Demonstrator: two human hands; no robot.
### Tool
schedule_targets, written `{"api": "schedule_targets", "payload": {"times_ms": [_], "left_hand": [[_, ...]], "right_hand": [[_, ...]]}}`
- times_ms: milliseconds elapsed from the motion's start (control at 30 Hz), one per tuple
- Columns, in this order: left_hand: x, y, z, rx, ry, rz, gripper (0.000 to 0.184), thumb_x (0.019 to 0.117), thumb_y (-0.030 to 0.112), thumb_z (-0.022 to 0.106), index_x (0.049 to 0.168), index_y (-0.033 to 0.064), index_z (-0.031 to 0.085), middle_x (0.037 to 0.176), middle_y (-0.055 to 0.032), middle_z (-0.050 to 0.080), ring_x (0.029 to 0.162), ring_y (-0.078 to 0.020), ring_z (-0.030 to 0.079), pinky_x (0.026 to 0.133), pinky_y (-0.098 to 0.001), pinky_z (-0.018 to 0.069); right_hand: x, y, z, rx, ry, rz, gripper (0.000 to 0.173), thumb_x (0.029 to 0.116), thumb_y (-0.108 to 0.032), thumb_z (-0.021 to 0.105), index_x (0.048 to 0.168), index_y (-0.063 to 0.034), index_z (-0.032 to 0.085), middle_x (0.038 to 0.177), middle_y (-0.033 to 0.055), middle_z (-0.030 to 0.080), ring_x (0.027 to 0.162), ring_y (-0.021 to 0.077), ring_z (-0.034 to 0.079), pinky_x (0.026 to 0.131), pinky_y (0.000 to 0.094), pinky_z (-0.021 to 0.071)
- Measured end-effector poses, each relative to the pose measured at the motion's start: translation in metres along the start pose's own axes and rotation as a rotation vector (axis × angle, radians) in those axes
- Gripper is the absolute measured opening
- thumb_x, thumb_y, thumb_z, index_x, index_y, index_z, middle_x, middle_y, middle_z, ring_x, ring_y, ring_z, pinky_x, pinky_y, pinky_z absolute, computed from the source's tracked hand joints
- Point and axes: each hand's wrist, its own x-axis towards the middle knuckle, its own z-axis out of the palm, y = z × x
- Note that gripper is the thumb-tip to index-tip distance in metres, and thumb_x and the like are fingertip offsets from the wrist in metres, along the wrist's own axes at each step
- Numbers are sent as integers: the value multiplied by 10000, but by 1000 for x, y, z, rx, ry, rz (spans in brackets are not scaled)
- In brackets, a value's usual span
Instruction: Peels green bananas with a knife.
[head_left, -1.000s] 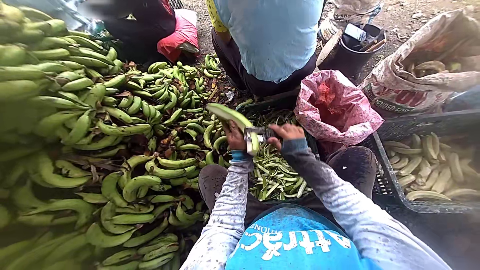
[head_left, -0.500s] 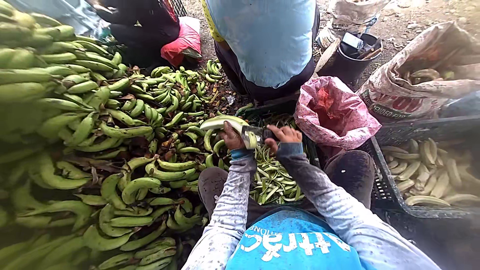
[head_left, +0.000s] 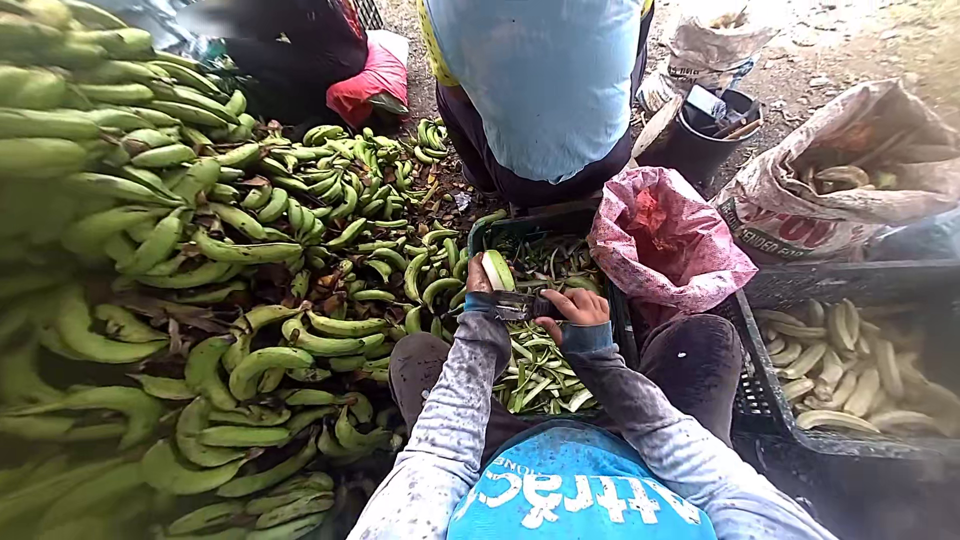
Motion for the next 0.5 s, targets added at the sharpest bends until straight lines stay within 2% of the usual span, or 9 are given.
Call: {"api": "schedule_targets", "payload": {"times_ms": [67, 100, 167, 233, 333, 367, 433, 467, 500], "left_hand": [[-10, -3, -3, 32, -147, 35, 406, 1107, 389, 275, 1013, 94, 538, 704, -25, 579, 555, -104, 576, 498, -251, 506], [-17, -5, -6, 15, -263, 80, 362, 1116, 338, 286, 1051, 106, 557, 751, -4, 617, 621, -76, 613, 565, -239, 538], [-32, -6, -8, -21, -434, 158, 327, 1111, 234, 283, 1035, 142, 588, 799, 35, 689, 724, -36, 673, 671, -224, 579], [-39, -3, -13, 22, -464, 245, 333, 1111, 234, 271, 1057, 145, 587, 817, 43, 693, 749, -27, 677, 689, -226, 582], [-45, -6, -29, 174, -440, 416, 362, 1124, 304, 296, 1207, 145, 610, 916, 68, 705, 804, 18, 672, 733, -195, 580], [-49, -6, -33, 266, -467, 479, 372, 1129, 288, 276, 1308, 120, 556, 984, 70, 690, 846, 36, 655, 775, -183, 566], [-51, -4, -47, 523, -647, 561, 544, 1094, 330, 307, 1553, 36, 288, 1245, 20, 628, 1012, 46, 620, 919, -190, 530], [-49, -1, -53, 651, -725, 570, 672, 1062, 377, 367, 1588, -1, 189, 1345, -36, 583, 1078, 28, 601, 967, -217, 512], [-46, 1, -58, 756, -769, 580, 780, 1023, 435, 442, 1592, -24, 172, 1379, -91, 576, 1106, -3, 608, 979, -250, 517]], "right_hand": [[8, 5, -4, -35, 21, 0, 472, 886, -498, 708, 1216, -165, 759, 1004, 216, 708, 918, 426, 683, 840, 629, 504], [17, 7, -10, -30, -15, 28, 488, 913, -499, 685, 1256, -156, 739, 1041, 238, 706, 947, 450, 678, 846, 652, 499], [32, 11, -19, -29, -38, 57, 523, 939, -511, 648, 1313, -151, 711, 1077, 259, 692, 969, 468, 664, 865, 661, 481], [35, 13, -16, -90, 69, -64, 537, 937, -558, 614, 1273, -158, 734, 1002, 230, 699, 896, 430, 671, 825, 612, 494], [44, 13, -11, -128, 152, -186, 519, 944, -571, 582, 1244, -183, 752, 942, 201, 698, 848, 403, 665, 793, 576, 493], [56, 11, -14, -105, 106, -153, 501, 960, -543, 585, 1262, -175, 740, 959, 218, 703, 865, 426, 671, 794, 610, 498], [90, 7, -27, -33, -152, 47, 462, 1023, -477, 547, 1338, -171, 692, 1085, 247, 714, 1023, 468, 674, 896, 685, 474], [109, 5, -33, 7, -349, 191, 470, 1061, -481, 478, 1389, -193, 651, 1210, 232, 698, 1168, 451, 638, 1006, 694, 420], [124, 9, -33, 48, -473, 292, 490, 1075, -507, 422, 1391, -205, 642, 1280, 202, 686, 1249, 417, 608, 1064, 690, 380]]}}
